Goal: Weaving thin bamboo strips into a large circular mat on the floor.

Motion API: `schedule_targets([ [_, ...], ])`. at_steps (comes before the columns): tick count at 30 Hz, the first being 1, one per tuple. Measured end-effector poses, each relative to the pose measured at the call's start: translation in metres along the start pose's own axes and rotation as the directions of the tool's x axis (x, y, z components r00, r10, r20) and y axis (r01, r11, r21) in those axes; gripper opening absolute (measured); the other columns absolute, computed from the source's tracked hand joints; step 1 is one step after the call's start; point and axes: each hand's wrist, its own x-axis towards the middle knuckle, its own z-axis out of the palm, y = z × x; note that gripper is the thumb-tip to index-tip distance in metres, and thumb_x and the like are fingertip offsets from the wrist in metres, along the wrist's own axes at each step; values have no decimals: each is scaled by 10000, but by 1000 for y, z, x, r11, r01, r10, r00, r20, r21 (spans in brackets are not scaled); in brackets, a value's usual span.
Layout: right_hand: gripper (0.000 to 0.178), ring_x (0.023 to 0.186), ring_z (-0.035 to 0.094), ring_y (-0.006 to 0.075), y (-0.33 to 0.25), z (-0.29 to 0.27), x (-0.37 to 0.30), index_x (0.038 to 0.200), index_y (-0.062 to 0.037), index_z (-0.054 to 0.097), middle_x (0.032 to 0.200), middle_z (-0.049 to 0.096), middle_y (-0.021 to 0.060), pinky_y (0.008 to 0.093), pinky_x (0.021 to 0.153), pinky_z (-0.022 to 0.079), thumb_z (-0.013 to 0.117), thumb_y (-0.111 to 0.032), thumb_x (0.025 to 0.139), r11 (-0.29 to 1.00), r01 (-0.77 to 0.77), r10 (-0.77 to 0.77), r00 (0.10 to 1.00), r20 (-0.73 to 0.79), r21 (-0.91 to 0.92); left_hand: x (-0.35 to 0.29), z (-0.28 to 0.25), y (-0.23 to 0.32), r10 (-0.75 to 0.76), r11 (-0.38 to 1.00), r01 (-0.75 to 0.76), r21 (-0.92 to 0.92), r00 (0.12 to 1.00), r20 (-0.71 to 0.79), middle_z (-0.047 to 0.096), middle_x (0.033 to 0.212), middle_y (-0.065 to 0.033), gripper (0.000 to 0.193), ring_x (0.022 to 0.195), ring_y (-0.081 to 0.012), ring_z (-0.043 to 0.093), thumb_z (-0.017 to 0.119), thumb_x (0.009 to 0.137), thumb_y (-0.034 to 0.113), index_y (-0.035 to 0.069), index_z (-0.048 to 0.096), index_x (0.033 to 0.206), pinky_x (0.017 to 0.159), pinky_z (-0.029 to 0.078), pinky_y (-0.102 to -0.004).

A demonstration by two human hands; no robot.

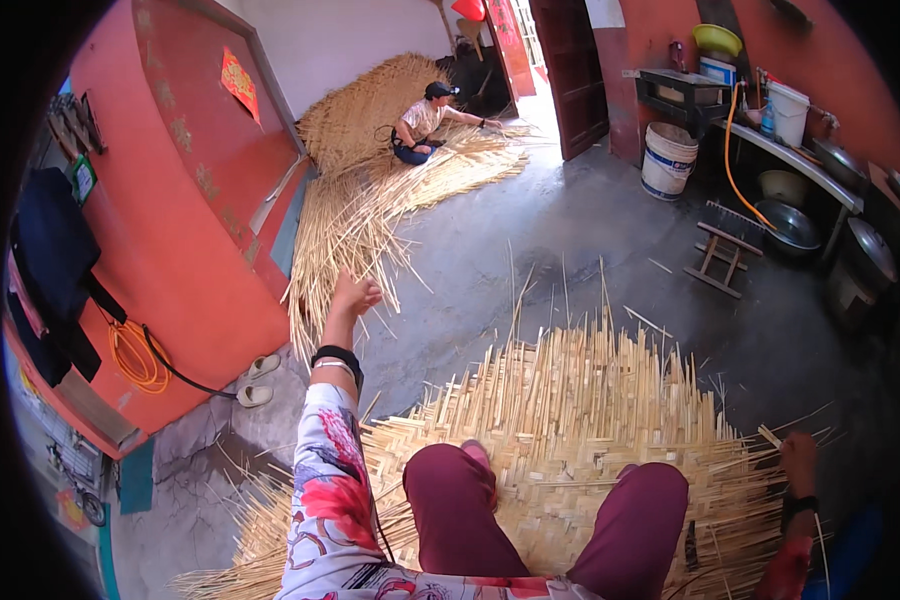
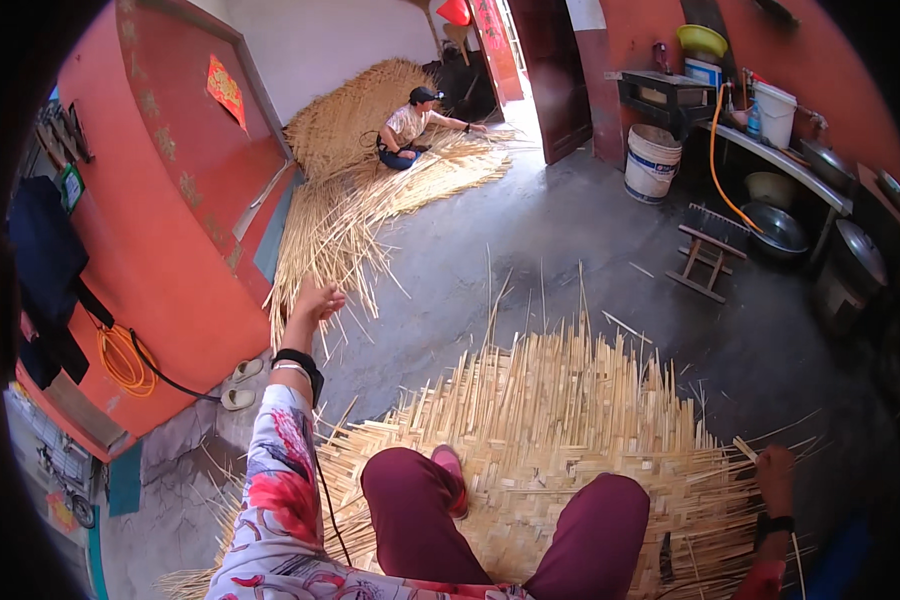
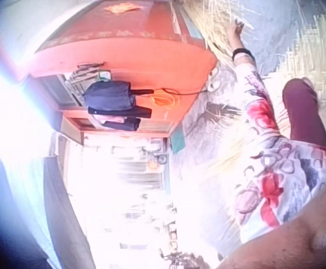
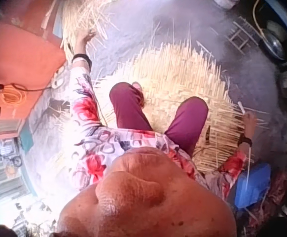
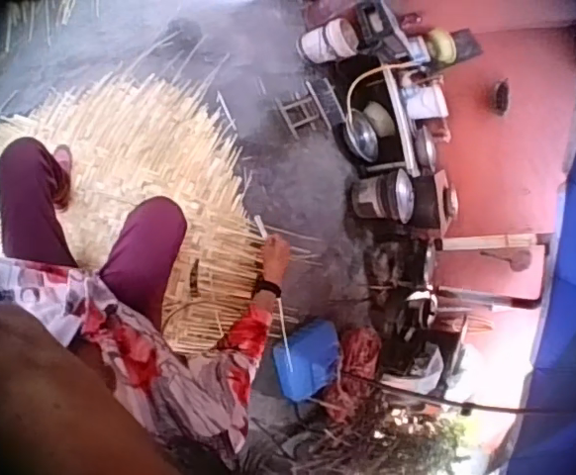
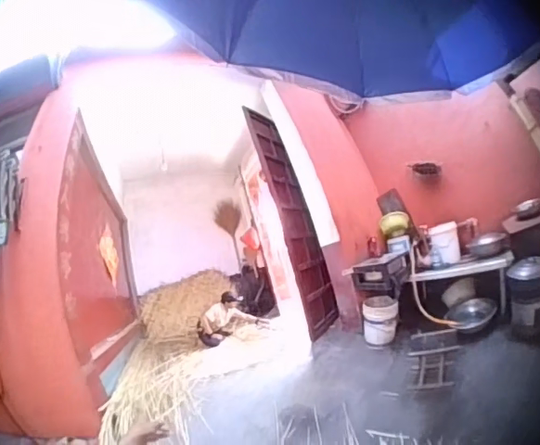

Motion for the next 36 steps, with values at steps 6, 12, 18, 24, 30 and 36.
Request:
schedule_targets([
  [6,65,551,592,245,8,6,-56,688,37,569,587,540,159,365,531,457,584,-22,712,991,-126,119,982,150,39,3,-44,40,168,918,-176,355,984,53,655,823,-144,796,702,-208,669,608,920,103,62,76,1511,517,532,-312],
  [12,87,604,621,304,-66,51,-121,688,11,624,624,601,153,406,606,498,621,-74,668,986,-11,-59,909,413,165,-128,144,-2,-368,688,-518,508,353,860,710,978,-152,545,866,-225,701,583,957,205,29,383,1433,740,561,-368],
  [18,76,612,651,316,-95,40,-136,695,0,657,590,617,163,379,620,515,613,-58,719,945,-201,68,890,450,256,-202,292,-14,-243,495,-825,271,168,955,687,1021,-206,524,958,-311,668,648,856,192,17,518,1332,841,514,-388],
  [24,62,685,654,333,-48,39,-172,692,-41,681,661,642,160,415,666,515,653,-90,715,961,-233,147,886,439,148,-252,346,-38,-324,553,-787,273,98,941,642,1179,-190,532,1087,-329,614,652,820,134,58,536,1334,944,470,-384],
  [30,67,743,653,340,-20,61,-194,709,-67,705,696,653,150,444,720,515,692,-133,705,977,-196,135,873,469,85,-244,344,-71,-341,555,-779,291,105,934,652,1159,-188,576,1027,-338,635,642,793,180,55,529,1343,910,483,-394],
  [36,52,730,643,344,-16,68,-174,711,-77,708,711,654,139,447,724,516,695,-125,695,992,-127,121,871,476,-18,-121,275,-111,-184,825,-441,354,383,905,713,861,-144,566,740,-207,684,707,844,177,-8,498,1336,662,549,-332],
])
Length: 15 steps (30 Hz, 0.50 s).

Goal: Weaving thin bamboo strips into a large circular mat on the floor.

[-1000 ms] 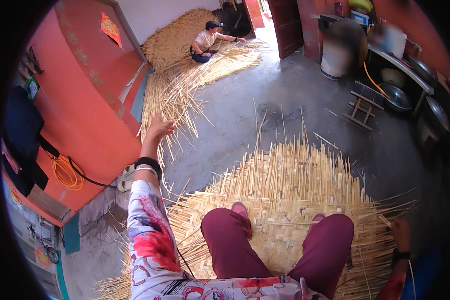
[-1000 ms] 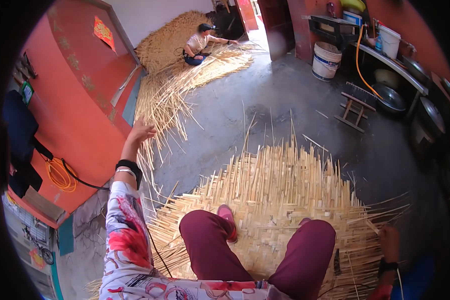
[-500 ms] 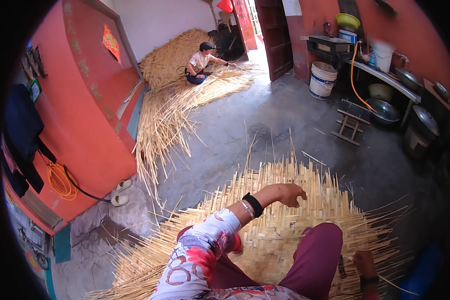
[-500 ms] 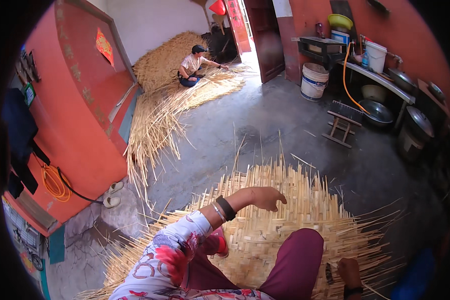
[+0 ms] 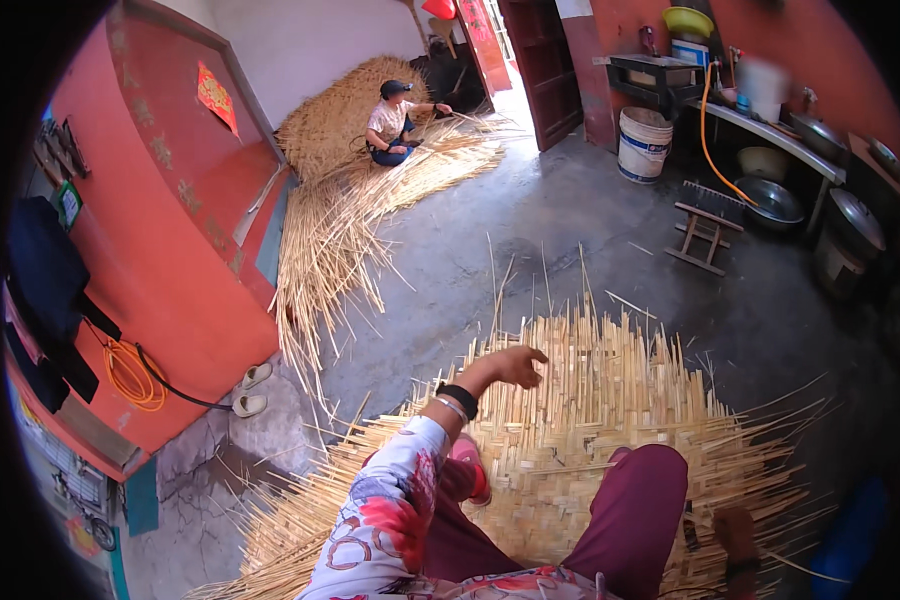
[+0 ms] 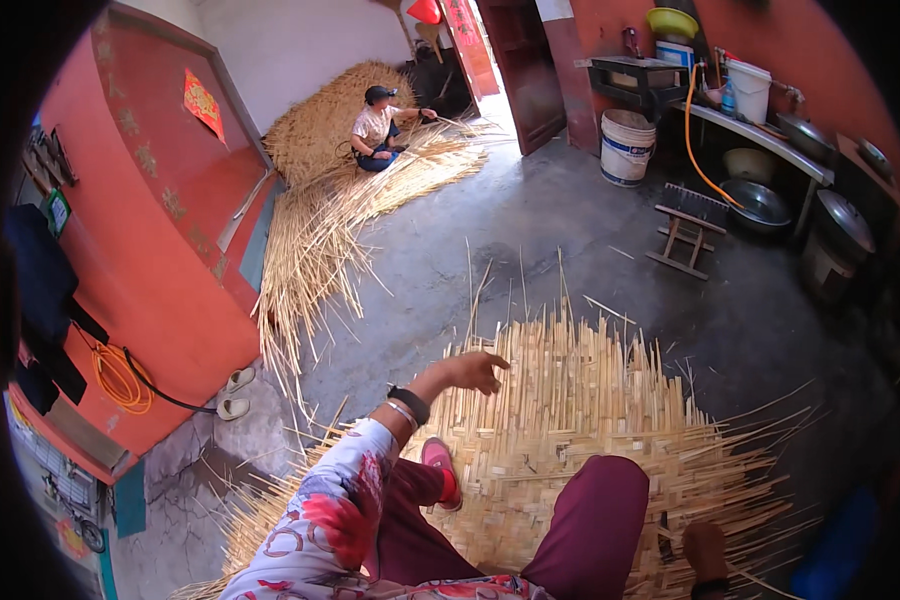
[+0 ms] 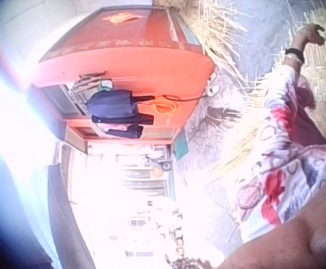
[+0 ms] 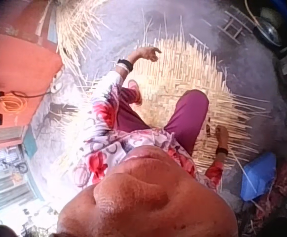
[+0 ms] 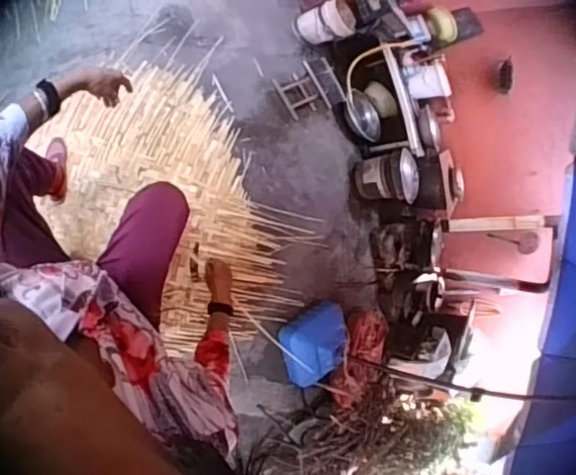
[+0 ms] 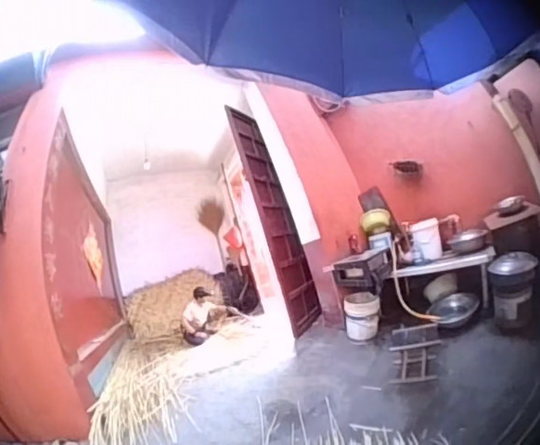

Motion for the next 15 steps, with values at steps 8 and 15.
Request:
schedule_targets([
  [8,84,602,633,302,14,-1,8,655,-29,658,616,614,128,412,614,508,641,-100,696,993,112,-107,982,-157,25,-116,-143,-43,-387,888,190,-419,799,-460,702,1009,-187,608,837,-254,708,646,909,167,-8,355,1414,682,538,-357],
  [15,79,622,637,313,-32,-20,32,633,-23,630,591,597,146,409,629,509,639,-81,686,991,132,-132,986,-102,-7,-169,-186,-71,-507,846,227,-483,622,-596,705,946,-185,680,788,-236,709,653,896,145,-3,282,1446,620,523,-332],
])
